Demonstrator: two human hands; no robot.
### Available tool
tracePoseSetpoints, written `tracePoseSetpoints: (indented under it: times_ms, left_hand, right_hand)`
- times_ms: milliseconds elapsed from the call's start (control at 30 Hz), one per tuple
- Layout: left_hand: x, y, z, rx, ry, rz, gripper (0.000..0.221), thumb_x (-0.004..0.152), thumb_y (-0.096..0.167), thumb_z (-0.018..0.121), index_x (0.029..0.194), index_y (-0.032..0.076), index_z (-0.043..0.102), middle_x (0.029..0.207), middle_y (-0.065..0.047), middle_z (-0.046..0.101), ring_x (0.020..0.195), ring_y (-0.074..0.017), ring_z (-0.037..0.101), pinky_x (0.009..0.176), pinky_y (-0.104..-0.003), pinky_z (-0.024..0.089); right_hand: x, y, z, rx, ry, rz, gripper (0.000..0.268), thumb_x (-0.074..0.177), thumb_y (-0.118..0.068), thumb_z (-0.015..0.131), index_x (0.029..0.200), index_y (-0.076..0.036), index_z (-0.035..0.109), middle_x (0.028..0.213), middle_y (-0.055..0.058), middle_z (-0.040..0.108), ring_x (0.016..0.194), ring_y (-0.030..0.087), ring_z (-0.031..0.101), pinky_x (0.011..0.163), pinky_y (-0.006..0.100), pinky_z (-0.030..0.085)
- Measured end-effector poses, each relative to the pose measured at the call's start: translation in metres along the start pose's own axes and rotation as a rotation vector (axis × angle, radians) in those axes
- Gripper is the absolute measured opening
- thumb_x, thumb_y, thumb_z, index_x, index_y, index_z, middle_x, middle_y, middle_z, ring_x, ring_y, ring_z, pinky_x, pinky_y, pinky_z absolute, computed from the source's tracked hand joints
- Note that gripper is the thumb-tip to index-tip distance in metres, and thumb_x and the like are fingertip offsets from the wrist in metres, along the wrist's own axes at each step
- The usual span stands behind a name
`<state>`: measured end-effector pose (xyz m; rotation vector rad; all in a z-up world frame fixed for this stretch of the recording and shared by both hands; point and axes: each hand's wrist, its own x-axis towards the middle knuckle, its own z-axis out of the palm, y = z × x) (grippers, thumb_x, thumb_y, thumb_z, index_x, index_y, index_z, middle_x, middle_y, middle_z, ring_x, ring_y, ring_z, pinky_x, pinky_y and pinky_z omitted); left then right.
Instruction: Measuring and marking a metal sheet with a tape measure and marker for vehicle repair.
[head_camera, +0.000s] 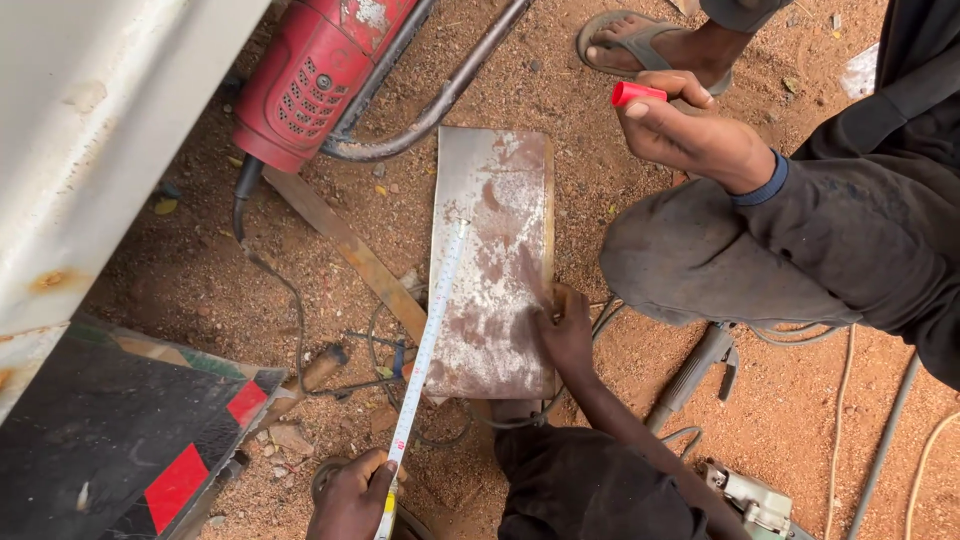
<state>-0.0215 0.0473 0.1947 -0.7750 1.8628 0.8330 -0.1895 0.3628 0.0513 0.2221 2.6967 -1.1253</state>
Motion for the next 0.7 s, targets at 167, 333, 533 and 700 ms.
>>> tracePoseSetpoints:
  times_ms: [167,333,533,700]
  left_hand:
    - [-0.027,0.038,-0.004,-0.037,-0.022,-0.045,0.028,0.101,0.030,0.056,0.097,0.011,0.077,0.075,-0.011,0.077,0.071,-0.0188,0.075,0.073,-0.036,0.055]
    - [-0.028,0.049,0.005,-0.017,-0.021,-0.062,0.030,0.101,0.032,0.056,0.098,0.012,0.077,0.074,-0.012,0.075,0.071,-0.0184,0.074,0.073,-0.035,0.055]
    - [-0.016,0.044,0.014,-0.084,-0.072,-0.043,0.031,0.101,0.031,0.055,0.096,0.010,0.077,0.075,-0.006,0.080,0.073,-0.0148,0.078,0.078,-0.035,0.058]
    - [-0.004,0.032,0.022,-0.122,-0.111,-0.067,0.034,0.102,0.030,0.054,0.094,0.008,0.078,0.076,-0.009,0.080,0.074,-0.0160,0.076,0.077,-0.033,0.055]
  right_hand:
    - [0.008,0.015,-0.004,0.364,0.000,0.314,0.060,0.092,-0.018,0.069,0.145,-0.003,0.046,0.106,0.018,0.058,0.080,0.021,0.055,0.068,0.038,0.050]
    - [0.029,0.073,0.045,0.715,-0.199,0.589,0.047,0.107,-0.027,0.051,0.140,0.006,0.060,0.107,0.012,0.072,0.091,0.013,0.068,0.086,0.029,0.054]
    - [0.037,0.044,0.026,0.700,-0.063,0.659,0.046,0.112,-0.034,0.051,0.088,0.003,0.064,0.066,0.005,0.044,0.058,0.017,0.033,0.071,0.042,0.053]
    - [0.065,0.043,0.006,0.527,0.015,0.427,0.050,0.113,-0.035,0.050,0.075,-0.003,0.046,0.067,0.002,0.037,0.065,0.017,0.033,0.065,0.041,0.035]
